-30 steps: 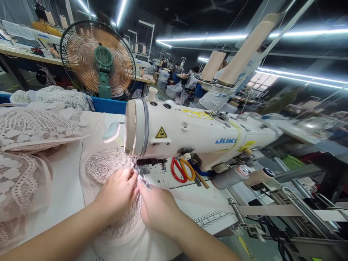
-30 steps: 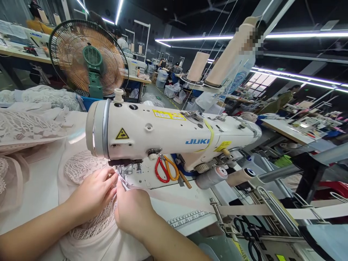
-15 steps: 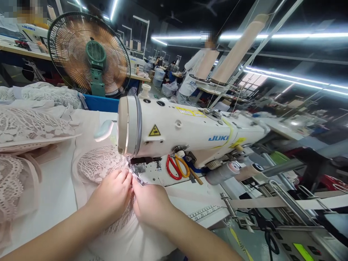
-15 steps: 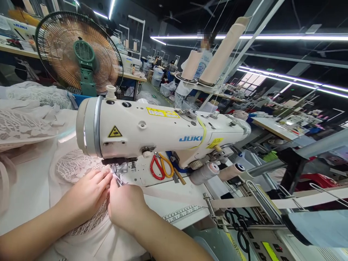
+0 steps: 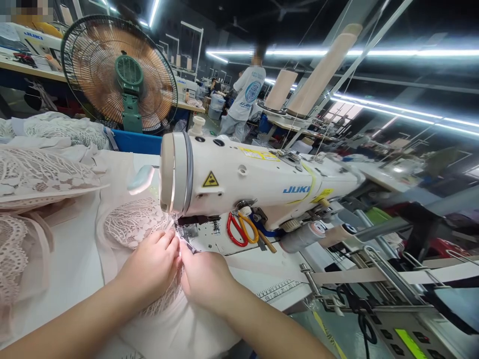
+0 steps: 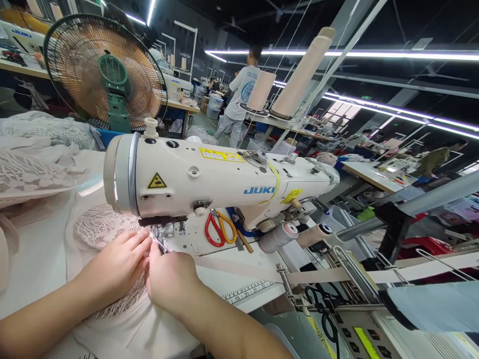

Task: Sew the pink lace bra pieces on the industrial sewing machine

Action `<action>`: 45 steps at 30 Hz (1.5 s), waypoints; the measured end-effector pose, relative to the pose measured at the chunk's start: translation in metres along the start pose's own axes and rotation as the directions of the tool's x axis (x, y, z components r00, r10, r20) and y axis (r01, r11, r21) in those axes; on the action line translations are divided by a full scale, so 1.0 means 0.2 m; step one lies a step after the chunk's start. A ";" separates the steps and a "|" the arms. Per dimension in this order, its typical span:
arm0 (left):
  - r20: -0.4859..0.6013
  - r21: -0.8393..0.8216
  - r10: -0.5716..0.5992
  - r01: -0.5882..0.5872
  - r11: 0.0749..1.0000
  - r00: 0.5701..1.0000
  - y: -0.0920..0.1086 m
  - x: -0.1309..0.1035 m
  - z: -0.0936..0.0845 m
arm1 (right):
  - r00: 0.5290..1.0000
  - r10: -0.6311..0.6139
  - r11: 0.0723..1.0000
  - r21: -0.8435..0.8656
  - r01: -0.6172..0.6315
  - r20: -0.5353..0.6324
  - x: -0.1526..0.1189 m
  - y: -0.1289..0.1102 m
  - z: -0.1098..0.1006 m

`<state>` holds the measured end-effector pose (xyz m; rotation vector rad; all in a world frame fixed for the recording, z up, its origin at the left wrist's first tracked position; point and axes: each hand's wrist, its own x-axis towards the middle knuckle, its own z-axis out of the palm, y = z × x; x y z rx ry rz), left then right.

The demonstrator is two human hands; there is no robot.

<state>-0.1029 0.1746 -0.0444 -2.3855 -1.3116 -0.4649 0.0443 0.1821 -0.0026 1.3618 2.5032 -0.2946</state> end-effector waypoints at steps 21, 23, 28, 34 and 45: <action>0.122 -0.150 0.039 -0.020 0.988 0.992 -0.21 -0.11 -0.04 | 0.997 0.004 0.997 0.071 -0.010 0.077 -0.05 -0.05 -0.02; 0.127 -0.168 0.035 -0.013 0.986 0.991 -0.22 -0.11 -0.03 | 0.999 -0.005 0.998 0.070 0.002 0.041 -0.05 -0.04 -0.02; 0.149 -0.239 -0.003 0.039 0.970 0.989 -0.21 -0.13 -0.02 | 1.000 -0.013 0.994 0.109 0.014 -0.013 -0.04 -0.01 -0.01; 0.259 -0.288 -0.056 0.132 0.949 0.964 -0.20 -0.13 -0.08 | 1.000 0.029 0.995 0.094 -0.030 0.008 -0.02 -0.01 -0.02; 0.471 -0.005 -0.269 0.308 0.951 0.840 -0.18 -0.27 -0.12 | 0.975 -0.004 0.997 0.074 0.021 -0.224 -0.06 0.05 0.04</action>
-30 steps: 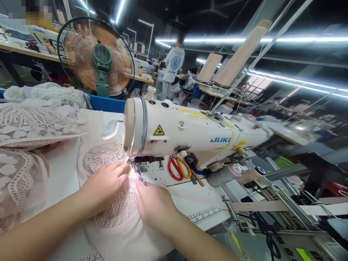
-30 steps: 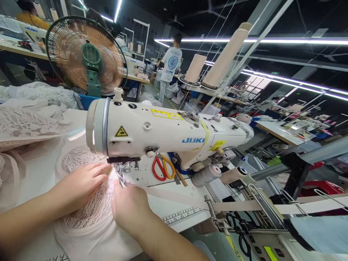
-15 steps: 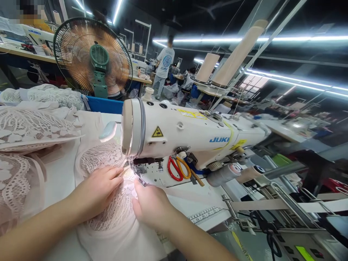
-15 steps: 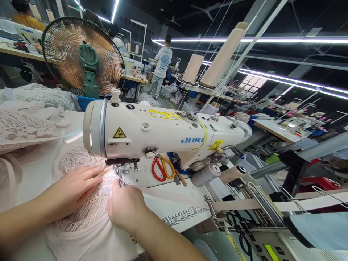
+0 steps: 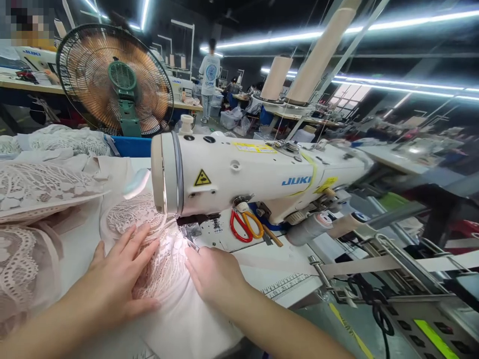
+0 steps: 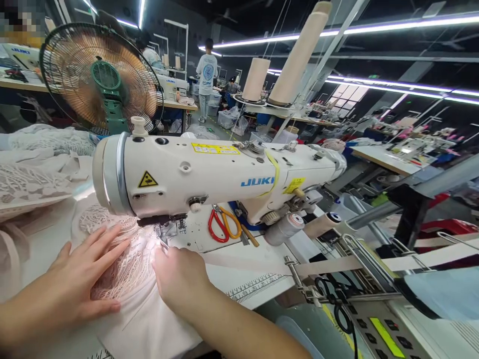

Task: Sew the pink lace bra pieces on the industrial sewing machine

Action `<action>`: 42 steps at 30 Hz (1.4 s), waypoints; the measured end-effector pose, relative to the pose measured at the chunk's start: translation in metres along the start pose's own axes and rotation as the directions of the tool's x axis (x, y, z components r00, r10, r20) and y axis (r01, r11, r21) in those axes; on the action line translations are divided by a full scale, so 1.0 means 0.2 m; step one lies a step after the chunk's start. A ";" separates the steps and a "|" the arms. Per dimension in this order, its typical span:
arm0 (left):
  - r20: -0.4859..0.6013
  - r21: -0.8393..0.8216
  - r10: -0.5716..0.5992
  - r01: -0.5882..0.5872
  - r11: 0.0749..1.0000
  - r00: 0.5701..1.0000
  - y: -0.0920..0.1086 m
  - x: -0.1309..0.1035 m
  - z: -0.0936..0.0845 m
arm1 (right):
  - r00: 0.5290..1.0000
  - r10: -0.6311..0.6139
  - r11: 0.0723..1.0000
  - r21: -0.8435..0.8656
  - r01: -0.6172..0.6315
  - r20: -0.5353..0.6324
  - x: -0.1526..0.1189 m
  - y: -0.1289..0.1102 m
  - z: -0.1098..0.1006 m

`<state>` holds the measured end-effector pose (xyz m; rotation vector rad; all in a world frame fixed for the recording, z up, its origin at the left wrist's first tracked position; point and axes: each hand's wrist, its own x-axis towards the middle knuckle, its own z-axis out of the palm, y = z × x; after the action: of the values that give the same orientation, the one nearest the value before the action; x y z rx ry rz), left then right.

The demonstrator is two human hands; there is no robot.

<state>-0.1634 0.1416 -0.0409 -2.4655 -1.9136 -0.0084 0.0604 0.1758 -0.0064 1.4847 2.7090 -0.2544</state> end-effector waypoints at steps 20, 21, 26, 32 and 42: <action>0.120 -0.041 -0.145 0.151 0.988 0.982 -0.15 0.19 -0.05 | 0.958 0.054 0.996 -0.080 -0.033 0.283 0.08 -0.01 -0.03; 0.135 -0.044 -0.149 0.157 0.987 0.980 -0.16 0.21 -0.06 | 0.958 0.054 0.997 -0.074 -0.034 0.282 0.08 -0.01 -0.03; 0.247 -0.033 -0.164 0.178 0.984 0.955 -0.19 0.29 -0.14 | 0.962 0.054 0.997 -0.063 -0.038 0.267 0.07 0.00 -0.03; 0.299 -0.040 -0.113 0.131 0.991 0.947 -0.22 0.38 -0.20 | 0.969 0.042 0.999 -0.042 -0.032 0.242 0.06 0.00 -0.03; 0.215 0.033 -0.077 0.071 0.997 0.974 -0.25 0.46 -0.24 | 0.978 0.033 0.999 0.013 -0.037 0.206 0.05 0.01 -0.03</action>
<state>-0.1890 0.2431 0.0084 -2.4677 -2.0718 0.2931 0.0567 0.1870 -0.0028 1.4212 2.5224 -0.4069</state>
